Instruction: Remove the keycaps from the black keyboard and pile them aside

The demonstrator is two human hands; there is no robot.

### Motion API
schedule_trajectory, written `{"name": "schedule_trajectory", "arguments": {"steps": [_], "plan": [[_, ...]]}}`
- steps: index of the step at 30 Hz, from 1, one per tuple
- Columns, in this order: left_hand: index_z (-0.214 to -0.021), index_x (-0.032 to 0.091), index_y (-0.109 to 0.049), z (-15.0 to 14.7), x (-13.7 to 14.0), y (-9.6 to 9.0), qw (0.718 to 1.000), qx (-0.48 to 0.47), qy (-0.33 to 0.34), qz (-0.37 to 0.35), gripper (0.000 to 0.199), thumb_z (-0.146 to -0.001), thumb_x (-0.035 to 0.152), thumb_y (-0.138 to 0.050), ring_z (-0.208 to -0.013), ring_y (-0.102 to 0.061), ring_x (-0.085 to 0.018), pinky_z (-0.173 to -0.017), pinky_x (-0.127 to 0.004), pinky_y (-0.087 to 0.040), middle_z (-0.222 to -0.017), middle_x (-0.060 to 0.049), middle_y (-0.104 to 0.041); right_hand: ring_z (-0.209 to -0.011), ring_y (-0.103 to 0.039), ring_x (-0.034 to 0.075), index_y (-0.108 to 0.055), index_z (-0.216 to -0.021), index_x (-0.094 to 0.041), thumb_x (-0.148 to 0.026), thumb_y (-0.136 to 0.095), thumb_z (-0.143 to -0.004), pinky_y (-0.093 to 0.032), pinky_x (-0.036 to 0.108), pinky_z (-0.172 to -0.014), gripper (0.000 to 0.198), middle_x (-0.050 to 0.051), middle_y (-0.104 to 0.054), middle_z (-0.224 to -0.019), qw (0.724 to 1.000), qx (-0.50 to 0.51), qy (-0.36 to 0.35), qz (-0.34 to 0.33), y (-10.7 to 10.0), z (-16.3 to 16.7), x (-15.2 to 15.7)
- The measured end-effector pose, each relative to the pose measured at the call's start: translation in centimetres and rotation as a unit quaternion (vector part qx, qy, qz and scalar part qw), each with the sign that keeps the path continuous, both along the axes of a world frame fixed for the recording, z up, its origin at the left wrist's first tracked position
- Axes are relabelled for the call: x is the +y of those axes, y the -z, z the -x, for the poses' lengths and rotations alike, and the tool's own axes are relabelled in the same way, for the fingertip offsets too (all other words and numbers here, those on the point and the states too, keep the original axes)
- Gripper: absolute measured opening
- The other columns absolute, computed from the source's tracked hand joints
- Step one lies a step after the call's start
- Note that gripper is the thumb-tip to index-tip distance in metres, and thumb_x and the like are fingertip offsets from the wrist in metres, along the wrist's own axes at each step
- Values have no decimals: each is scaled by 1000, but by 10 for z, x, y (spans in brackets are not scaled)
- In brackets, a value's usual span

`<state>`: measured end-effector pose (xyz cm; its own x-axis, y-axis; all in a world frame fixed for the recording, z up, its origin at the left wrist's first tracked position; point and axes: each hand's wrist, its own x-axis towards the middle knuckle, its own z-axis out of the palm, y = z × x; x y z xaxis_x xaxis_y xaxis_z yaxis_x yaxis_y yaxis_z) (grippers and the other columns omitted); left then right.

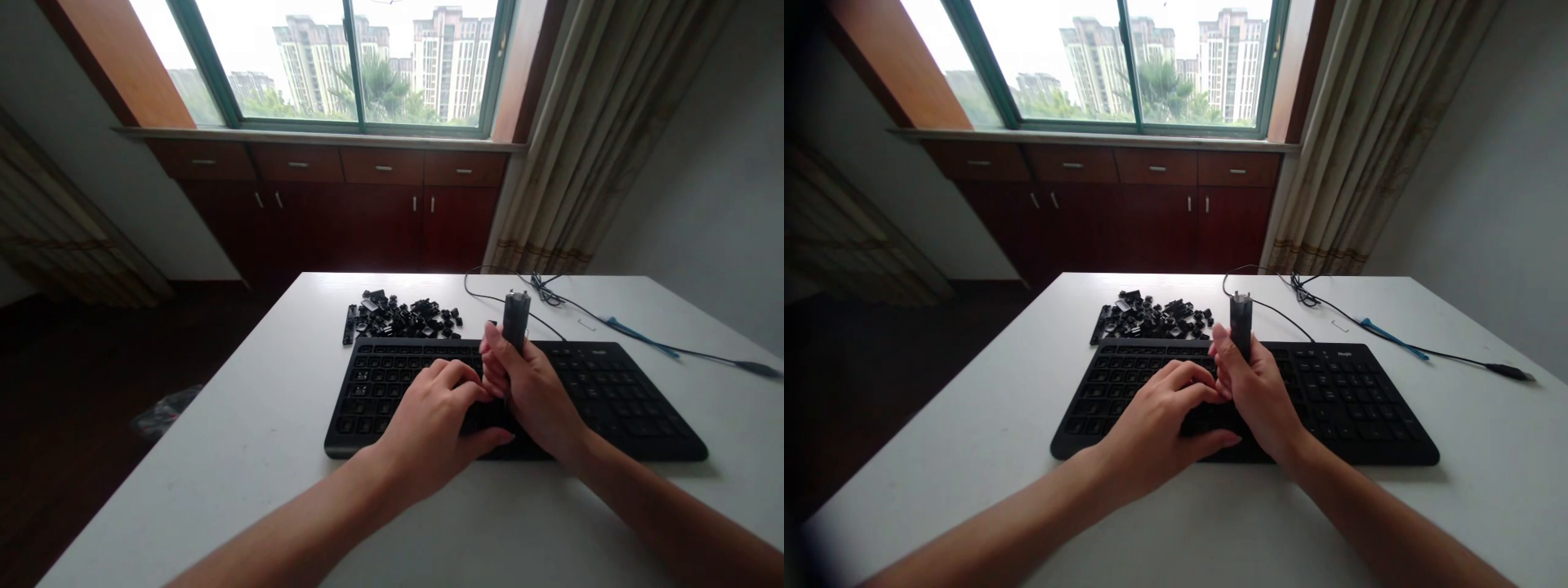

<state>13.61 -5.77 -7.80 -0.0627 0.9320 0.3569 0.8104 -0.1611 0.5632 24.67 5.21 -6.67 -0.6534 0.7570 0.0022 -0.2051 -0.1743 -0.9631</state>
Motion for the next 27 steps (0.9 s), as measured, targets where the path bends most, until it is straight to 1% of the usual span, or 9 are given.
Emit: {"name": "schedule_trajectory", "arguments": {"steps": [2,4,7,9,11,13,16,20,27], "plan": [[-102,20,-72,0,0,1,1000,-17,0,4,34,-81,44,-84,-107,-62,-28,-101,-49,-54,-110,-6,-68,-47,-28,9,-45,-61,-21,-56,-70,-88,-29,24,-44,51,-8,-34,-53,999,1,19,29,-1,5,-4],[-104,19,-68,2,-1,4,998,-60,-7,-2,46,-73,46,-90,-111,-61,-29,-102,-49,-54,-119,-9,-63,-45,-26,8,-37,-55,-22,-55,-70,-88,-27,24,-43,58,-8,-32,-49,998,-3,45,32,-1,9,-5],[-128,20,-52,4,-2,6,985,-162,-33,-39,94,-54,56,-97,-123,-56,-33,-105,-50,-53,-140,-15,-49,-43,-27,8,-40,-54,-21,-53,-71,-88,-25,24,-41,56,-8,-32,-47,999,-15,39,-4,1,14,-7],[-143,22,-36,2,-1,5,976,-211,-32,-50,118,-49,62,-96,-129,-53,-35,-109,-52,-51,-145,-16,-46,-42,-28,8,-43,-55,-21,-53,-70,-89,-25,25,-41,54,-8,-33,-47,999,-19,11,-50,3,13,-8],[-146,24,-34,-6,0,4,974,-221,-5,-42,112,-59,65,-91,-129,-53,-36,-111,-52,-48,-142,-15,-50,-45,-31,9,-46,-56,-20,-51,-68,-91,-26,25,-42,51,-6,-35,-49,994,-17,-7,-112,6,8,-10],[-144,24,-38,-20,3,3,977,-207,16,-43,85,-80,63,-78,-130,-53,-35,-112,-53,-47,-140,-14,-52,-49,-32,9,-46,-57,-20,-46,-66,-93,-28,26,-44,48,-5,-36,-53,987,-9,-4,-161,7,3,-13],[-150,24,-31,-41,8,6,980,-190,8,-58,61,-101,52,-53,-134,-51,-34,-113,-54,-45,-146,-16,-47,-51,-30,10,-42,-58,-21,-40,-66,-93,-28,26,-45,46,-6,-33,-55,986,12,33,-163,6,-3,-15],[-154,21,-23,-53,14,9,981,-185,-14,-53,68,-101,56,-48,-136,-49,-36,-113,-55,-44,-147,-18,-43,-50,-30,10,-40,-57,-22,-34,-62,-95,-30,27,-47,46,-6,-33,-54,985,44,77,-145,7,-3,-14],[-151,22,-30,-52,18,7,977,-206,-7,-51,66,-100,58,-50,-127,-55,-33,-110,-53,-48,-144,-15,-45,-48,-29,10,-37,-55,-23,-34,-62,-95,-28,28,-45,49,-6,-32,-52,983,78,106,-124,7,-2,-15]]}}
